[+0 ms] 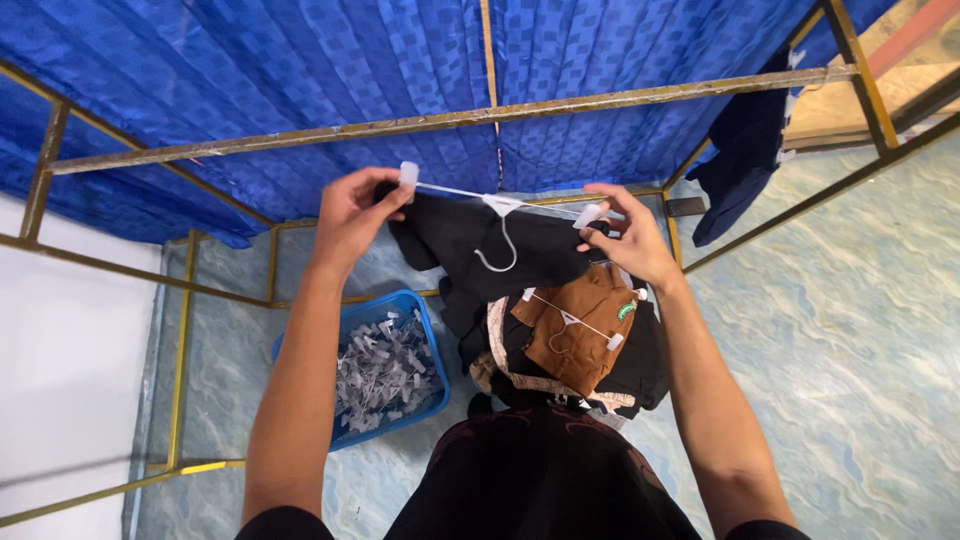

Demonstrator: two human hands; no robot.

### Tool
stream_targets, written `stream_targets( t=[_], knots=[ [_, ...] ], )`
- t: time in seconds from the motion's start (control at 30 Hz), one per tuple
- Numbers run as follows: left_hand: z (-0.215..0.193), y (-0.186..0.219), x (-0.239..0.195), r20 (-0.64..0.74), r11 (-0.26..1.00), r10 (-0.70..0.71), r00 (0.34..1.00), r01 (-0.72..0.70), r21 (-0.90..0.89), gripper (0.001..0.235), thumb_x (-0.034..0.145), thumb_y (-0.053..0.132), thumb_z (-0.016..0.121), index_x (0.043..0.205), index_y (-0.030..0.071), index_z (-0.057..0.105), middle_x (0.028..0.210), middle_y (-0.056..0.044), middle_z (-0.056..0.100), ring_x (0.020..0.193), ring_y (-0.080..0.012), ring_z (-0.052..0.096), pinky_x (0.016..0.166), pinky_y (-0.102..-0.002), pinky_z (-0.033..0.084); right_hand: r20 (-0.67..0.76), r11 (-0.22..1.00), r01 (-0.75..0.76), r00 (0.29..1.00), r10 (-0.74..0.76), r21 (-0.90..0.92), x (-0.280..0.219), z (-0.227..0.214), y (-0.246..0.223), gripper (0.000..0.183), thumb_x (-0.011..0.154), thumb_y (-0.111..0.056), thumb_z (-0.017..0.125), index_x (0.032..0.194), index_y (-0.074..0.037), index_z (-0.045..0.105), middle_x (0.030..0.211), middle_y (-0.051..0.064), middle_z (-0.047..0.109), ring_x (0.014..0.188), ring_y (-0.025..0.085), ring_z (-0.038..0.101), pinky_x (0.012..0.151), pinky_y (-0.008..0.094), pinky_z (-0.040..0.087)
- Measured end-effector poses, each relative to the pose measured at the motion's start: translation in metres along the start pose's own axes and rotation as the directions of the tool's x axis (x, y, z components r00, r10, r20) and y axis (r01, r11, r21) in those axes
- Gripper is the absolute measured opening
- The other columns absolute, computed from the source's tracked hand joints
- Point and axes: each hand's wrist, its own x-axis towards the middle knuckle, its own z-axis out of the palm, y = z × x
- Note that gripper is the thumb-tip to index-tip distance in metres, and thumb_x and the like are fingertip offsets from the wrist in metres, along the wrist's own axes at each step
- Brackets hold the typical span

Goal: The person picks up clothes from a pile, places them on hangers, and hangs them on a metal rack. The person handles a dark blue garment, a black garment, and a brown garment, using white plastic hangers and clips to secure them to the rack.

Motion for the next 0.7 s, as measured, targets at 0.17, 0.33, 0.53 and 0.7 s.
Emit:
stream_targets(
  t=[0.17, 0.33, 0.53, 0.7],
  knots=[
    [-0.007, -0.038, -0.010, -0.022, 0.977, -0.160, 0.987, 0.156, -0.144, 0.024, 0.094, 0.013, 0.074, 0.115, 0.001, 0.073, 0.102, -0.004, 0.074, 0.093, -0.0093, 0.070, 0.077, -0.027, 0.061, 0.008, 0.944, 0.074, 0.997, -0.075, -0.320, -0.016, 0.002, -0.037, 0.059, 0.082, -0.002, 0.082, 0.137, -0.005, 0.061, 0.104, 0.001, 0.057, 0.098, 0.012, 0.064, 0.077, 0.026, 0.057],
    [-0.009, -0.076, -0.017, 0.043, 0.924, -0.221, 0.974, 0.224, -0.309, 0.024, 0.095, 0.010, 0.072, 0.116, 0.000, 0.071, 0.105, -0.006, 0.073, 0.096, -0.0129, 0.070, 0.079, -0.030, 0.061, -0.014, 0.933, 0.039, 0.999, -0.047, -0.358, -0.020, 0.003, -0.047, 0.019, 0.096, -0.012, 0.077, 0.113, -0.003, 0.075, 0.108, 0.005, 0.062, 0.086, 0.013, 0.069, 0.072, 0.027, 0.060],
    [-0.003, -0.109, -0.021, 0.156, 0.920, -0.314, 0.936, 0.341, -0.192, 0.030, 0.095, 0.014, 0.069, 0.123, 0.006, 0.065, 0.114, -0.007, 0.073, 0.104, -0.0160, 0.069, 0.077, -0.035, 0.063, -0.145, 0.863, -0.051, 0.989, -0.027, -0.502, -0.026, 0.017, -0.058, 0.019, 0.102, -0.020, 0.068, 0.108, -0.002, 0.071, 0.080, 0.001, 0.069, 0.065, 0.007, 0.057, 0.058, 0.025, 0.046],
    [0.013, -0.132, -0.020, 0.191, 0.914, -0.401, 0.896, 0.406, 0.014, 0.034, 0.097, 0.017, 0.063, 0.131, 0.012, 0.062, 0.115, -0.010, 0.069, 0.107, -0.0196, 0.067, 0.078, -0.039, 0.062, -0.154, 0.827, -0.025, 0.985, -0.075, -0.561, -0.028, 0.031, -0.079, 0.021, 0.101, -0.022, 0.068, 0.105, -0.001, 0.070, 0.072, 0.004, 0.062, 0.061, 0.008, 0.054, 0.054, 0.027, 0.043]
  ],
)
